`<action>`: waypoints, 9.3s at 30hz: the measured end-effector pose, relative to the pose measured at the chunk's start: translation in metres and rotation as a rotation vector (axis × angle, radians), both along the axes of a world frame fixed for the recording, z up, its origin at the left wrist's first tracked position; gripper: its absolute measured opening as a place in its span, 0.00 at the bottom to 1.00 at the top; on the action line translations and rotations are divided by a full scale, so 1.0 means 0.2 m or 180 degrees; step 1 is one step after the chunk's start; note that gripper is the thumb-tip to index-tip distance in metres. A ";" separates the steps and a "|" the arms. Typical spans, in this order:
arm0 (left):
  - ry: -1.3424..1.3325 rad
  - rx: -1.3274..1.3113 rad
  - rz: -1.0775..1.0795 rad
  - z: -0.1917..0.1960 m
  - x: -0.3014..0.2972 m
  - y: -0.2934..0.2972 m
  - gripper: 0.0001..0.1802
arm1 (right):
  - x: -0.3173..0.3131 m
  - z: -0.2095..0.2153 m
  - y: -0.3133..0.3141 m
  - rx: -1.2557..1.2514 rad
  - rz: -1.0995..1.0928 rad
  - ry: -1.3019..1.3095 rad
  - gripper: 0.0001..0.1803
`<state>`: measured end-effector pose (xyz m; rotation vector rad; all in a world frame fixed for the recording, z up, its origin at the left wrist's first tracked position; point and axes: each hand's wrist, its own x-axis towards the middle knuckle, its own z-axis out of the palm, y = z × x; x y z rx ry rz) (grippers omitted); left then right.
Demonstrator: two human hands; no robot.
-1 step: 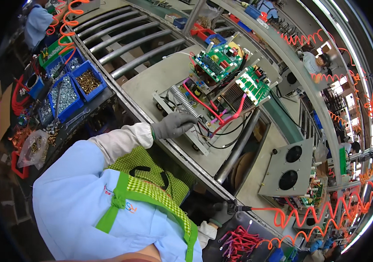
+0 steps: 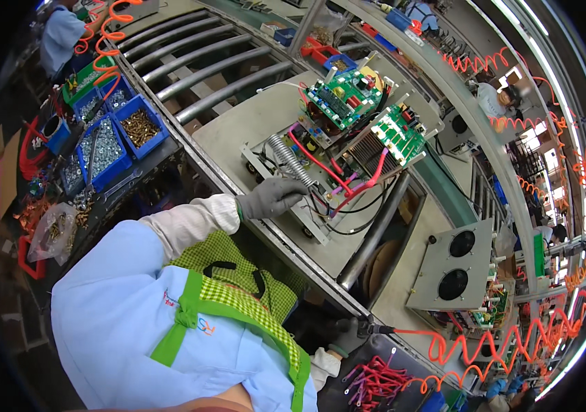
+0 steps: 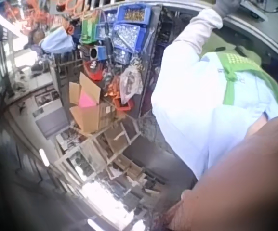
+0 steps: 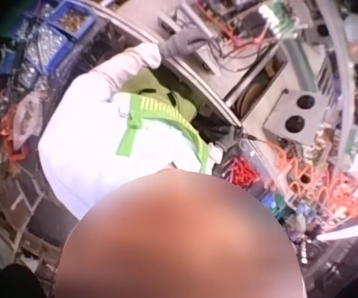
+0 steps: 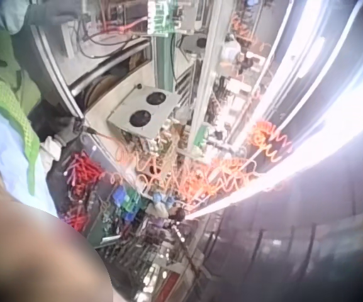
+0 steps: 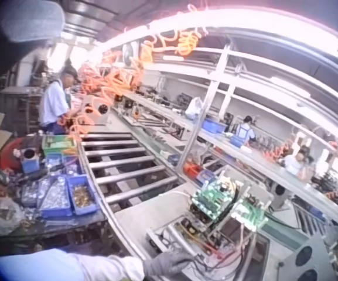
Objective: The person assembles an electronic device on a workbench, using a wrench to tighten components and a power drill to secure parts. They handle various wires and small hardware items from nearby bins, connecting them to a circuit board and a metal chassis.
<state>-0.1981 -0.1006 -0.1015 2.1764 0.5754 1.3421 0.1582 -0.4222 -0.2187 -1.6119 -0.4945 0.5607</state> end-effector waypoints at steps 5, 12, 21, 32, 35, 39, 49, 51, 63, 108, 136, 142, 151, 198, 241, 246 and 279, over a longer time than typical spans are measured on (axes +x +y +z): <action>-0.0016 -0.0296 0.0128 -0.06 -0.06 -0.04 0.13 | 0.04 -0.13 -0.03 -0.0162 -0.0101 -0.1247 0.05; -0.0243 -0.1022 0.0213 0.01 -0.12 0.01 0.11 | -0.04 -0.09 -0.02 -0.0470 0.0040 -0.2073 0.10; 0.0300 -0.0363 0.1654 -0.01 -0.76 -0.03 0.13 | -0.22 -0.15 -0.05 -0.0372 -0.0613 -0.1214 0.07; 0.3323 -0.1825 0.2916 0.03 -1.86 -0.61 0.10 | -0.33 -0.40 -0.02 -0.1615 0.1856 -0.1304 0.11; 0.3550 -0.1632 0.3137 0.00 -1.76 -0.59 0.09 | -0.42 -0.18 0.08 -0.1273 0.2003 -0.1026 0.14; 0.3264 -0.1469 0.2851 -0.08 -1.70 -0.55 0.09 | -0.62 0.31 0.34 -0.1116 0.2051 -0.0860 0.18; 0.3555 -0.1103 0.2329 -0.23 -1.80 -0.36 0.14 | -0.40 0.63 -0.04 0.0151 -0.1288 -0.2852 0.12; 0.3410 -0.1393 0.2205 -0.24 -1.79 -0.32 0.15 | -0.16 0.60 -0.34 -0.0414 -0.1998 -0.3114 0.18; 0.3533 -0.1099 0.2350 -0.27 -1.82 -0.33 0.18 | 0.78 0.64 -1.53 -0.4874 -0.2502 -0.1063 0.29; 0.0305 -0.2502 -0.0692 -0.02 -0.32 0.87 0.11 | -0.79 2.27 1.28 0.3032 0.2514 -0.2438 0.26; -0.0705 -0.2943 -0.1187 -0.10 -0.15 0.91 0.10 | -1.22 1.92 2.25 0.2711 0.2744 -0.2447 0.16; -0.0244 -0.1465 -0.0774 -0.14 -0.16 0.92 0.11 | -1.21 1.89 2.33 0.2796 0.2308 -0.2643 0.14; -0.0303 -0.0894 -0.0758 -0.14 -0.15 0.92 0.10 | -1.26 1.88 2.27 0.2461 0.2359 -0.1959 0.12; -0.0212 0.0355 -0.0299 -0.19 -0.03 0.83 0.06 | -1.20 1.78 2.21 0.2353 0.2080 -0.1548 0.08; -0.0131 0.2728 0.0255 1.80 -0.10 -0.07 0.13 | -1.07 2.21 1.33 0.3082 0.1978 -0.3467 0.10; -0.0186 0.2225 0.0140 1.77 -0.05 0.00 0.18 | -1.01 2.17 1.38 0.3031 0.1990 -0.2323 0.15; 0.0856 -0.0752 -0.2349 0.00 0.09 0.84 0.04 | -0.81 1.83 1.84 0.2806 0.1471 -0.2086 0.16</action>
